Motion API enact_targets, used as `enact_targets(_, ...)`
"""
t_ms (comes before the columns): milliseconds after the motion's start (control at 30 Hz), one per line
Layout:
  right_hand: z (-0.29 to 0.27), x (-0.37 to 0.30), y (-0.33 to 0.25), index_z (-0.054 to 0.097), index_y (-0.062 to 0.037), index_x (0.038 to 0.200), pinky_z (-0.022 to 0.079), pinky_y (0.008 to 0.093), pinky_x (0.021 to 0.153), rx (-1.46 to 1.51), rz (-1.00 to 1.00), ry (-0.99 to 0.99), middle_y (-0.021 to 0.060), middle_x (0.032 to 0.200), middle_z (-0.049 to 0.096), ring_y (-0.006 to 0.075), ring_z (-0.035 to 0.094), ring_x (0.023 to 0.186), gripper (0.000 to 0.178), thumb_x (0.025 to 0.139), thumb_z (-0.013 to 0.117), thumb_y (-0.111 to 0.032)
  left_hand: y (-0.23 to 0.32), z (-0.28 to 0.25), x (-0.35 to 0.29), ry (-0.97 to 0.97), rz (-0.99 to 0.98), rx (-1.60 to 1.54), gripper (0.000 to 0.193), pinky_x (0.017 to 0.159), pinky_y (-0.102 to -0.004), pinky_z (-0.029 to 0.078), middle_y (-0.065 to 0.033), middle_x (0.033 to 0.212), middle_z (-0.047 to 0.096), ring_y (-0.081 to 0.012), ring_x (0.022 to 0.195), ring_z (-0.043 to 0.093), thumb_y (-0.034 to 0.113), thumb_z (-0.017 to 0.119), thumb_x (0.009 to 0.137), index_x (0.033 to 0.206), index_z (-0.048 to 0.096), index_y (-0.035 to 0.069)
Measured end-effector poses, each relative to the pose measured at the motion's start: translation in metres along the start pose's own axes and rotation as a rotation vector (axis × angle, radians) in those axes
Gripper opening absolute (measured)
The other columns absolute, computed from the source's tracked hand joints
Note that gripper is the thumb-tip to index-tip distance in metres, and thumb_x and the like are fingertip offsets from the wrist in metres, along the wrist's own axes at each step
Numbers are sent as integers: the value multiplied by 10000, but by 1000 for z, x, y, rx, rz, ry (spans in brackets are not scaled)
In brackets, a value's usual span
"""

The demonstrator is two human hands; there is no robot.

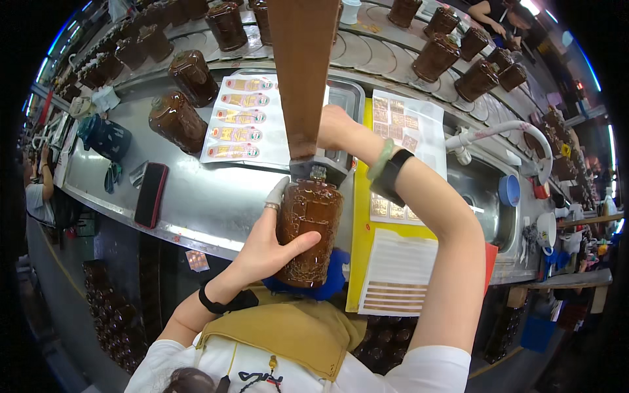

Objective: Applying labels and decorative ribbons to ceramic liquor bottles at a factory workstation.

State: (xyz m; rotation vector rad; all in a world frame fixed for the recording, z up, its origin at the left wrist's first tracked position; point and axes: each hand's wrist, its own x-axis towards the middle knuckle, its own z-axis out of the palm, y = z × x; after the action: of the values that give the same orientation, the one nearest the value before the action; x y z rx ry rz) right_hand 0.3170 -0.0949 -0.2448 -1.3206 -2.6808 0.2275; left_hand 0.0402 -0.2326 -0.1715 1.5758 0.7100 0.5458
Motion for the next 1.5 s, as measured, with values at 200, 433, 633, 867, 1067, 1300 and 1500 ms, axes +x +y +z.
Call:
enact_targets(200, -9, 17, 4, 670, -116, 1262, 570, 483, 835, 200, 729, -90, 184, 1148, 728, 405, 696, 1051, 537, 866, 684, -478, -4, -1, 1, -16, -19, -12, 1044, 1083, -425, 452, -243, 1362, 578, -320, 1246, 601, 305, 800, 876, 1583, 122, -55)
enact_targets(433, -10, 29, -11, 736, -21, 891, 541, 345, 688, 501, 536, 0, 94, 831, 736, 210, 675, 744, 469, 752, 833, -458, 0, 2, 0, 28, -57, -52, 1030, 1094, -418, 443, -238, 1377, 559, -298, 1271, 583, 316, 820, 860, 1565, 167, -57)
enact_targets(633, -9, 11, -1, 705, -2, 1059, 556, 362, 724, 360, 421, 167, 114, 888, 730, 206, 687, 800, 305, 874, 775, -234, 1, 3, -34, -103, 191, 94, 1260, 1194, -439, 324, -261, 1585, 343, -310, 1433, 428, 286, 899, 790, 1611, -6, -25)
enact_targets(867, -68, -51, -35, 728, -1, 1064, 533, 353, 764, 425, 681, 564, 142, 900, 744, 225, 692, 800, 314, 908, 703, -272, -18, 11, -39, -122, 162, 76, 766, 1190, -435, 344, -193, 1511, 482, -313, 1348, 527, 59, 599, 971, 1602, 168, -4)
enact_targets(1067, -108, -111, -112, 715, 7, 1045, 479, 265, 764, 396, 617, 759, 35, 924, 732, 107, 568, 789, 185, 943, 693, -146, -16, 10, -45, -62, 346, 251, 776, 1258, -481, 175, -320, 1657, 124, -479, 1519, 225, -30, 606, 934, 1607, 222, 1)
enact_targets(1300, -113, -147, -182, 719, -8, 1012, 406, 233, 673, 416, 684, 852, 9, 861, 685, 80, 512, 733, 105, 908, 708, -7, -23, 18, -38, -76, 402, 535, 1030, 1189, -443, 360, -241, 1632, 239, -380, 1435, 418, -155, 553, 892, 1640, -113, 90)
enact_targets(1500, -107, -161, -203, 715, -7, 1013, 412, 243, 656, 361, 737, 826, 13, 853, 686, 80, 539, 735, 107, 906, 708, -4, -24, 17, -47, -47, 404, 633, 864, 1243, -518, 192, -284, 1686, 73, -532, 1527, 141, -100, 578, 880, 1638, 201, 73)
